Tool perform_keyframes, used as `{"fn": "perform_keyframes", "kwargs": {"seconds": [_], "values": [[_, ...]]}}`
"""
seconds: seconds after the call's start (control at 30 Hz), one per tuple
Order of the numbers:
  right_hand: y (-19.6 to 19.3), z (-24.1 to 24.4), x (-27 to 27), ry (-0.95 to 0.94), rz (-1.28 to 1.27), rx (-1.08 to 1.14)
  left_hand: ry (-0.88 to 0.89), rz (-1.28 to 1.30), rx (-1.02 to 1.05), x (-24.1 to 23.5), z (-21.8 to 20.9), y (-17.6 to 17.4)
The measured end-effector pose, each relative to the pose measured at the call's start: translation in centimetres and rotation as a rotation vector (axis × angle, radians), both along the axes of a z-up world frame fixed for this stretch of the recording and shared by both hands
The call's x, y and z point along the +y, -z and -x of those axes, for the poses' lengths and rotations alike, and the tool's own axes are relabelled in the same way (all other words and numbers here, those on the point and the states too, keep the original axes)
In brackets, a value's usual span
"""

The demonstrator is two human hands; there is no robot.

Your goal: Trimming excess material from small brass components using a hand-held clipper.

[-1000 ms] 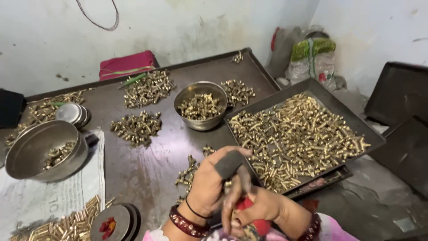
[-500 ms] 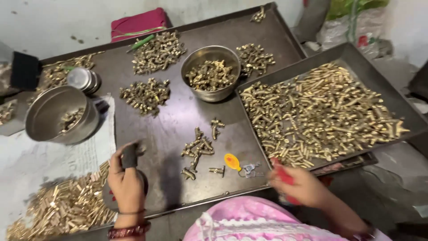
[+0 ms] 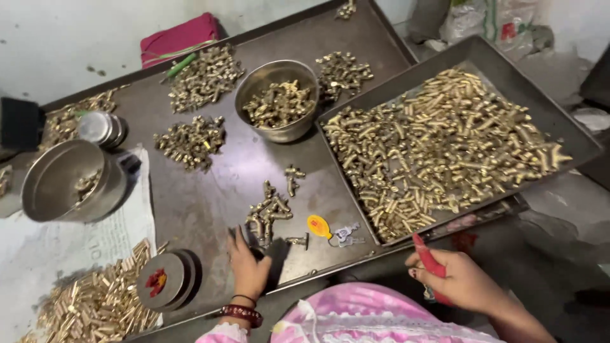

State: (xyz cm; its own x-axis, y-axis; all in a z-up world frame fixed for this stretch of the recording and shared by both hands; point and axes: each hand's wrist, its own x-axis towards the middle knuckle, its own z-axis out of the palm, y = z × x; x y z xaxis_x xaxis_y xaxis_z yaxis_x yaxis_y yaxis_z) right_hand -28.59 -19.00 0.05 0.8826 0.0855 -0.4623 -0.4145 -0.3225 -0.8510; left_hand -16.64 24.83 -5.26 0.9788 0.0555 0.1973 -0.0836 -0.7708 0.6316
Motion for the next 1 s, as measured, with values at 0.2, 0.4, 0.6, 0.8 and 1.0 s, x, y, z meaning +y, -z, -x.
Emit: {"fn": "perform_keyframes", "kwargs": {"seconds": [0.2, 0.4, 0.6, 0.8, 1.0], "values": [[2.9, 2.8, -1.6, 0.072, 0.014, -0.055, 0.138, -0.199, 0.108, -5.4, -0.9, -3.9], [-1.0, 2.8, -0.5, 0.153, 0.193, 0.048, 0.147, -0.105, -0.013, -5.4, -7.0, 0.3], [-1.1, 2.3, 0.2, 0.186, 0.146, 0.068, 0.293, -0.320, 0.002, -10.5, -8.6, -6.2], [-0.3, 2.9, 2.2, 0.453, -0.579, -0.246, 0.980, -0.056, -0.074, -21.3, -8.6, -11.1], [2.4, 6.9, 0.9, 0.534, -0.562, -0.229, 1.226, -0.456, 0.077, -26.9, -10.0, -7.3]]}}
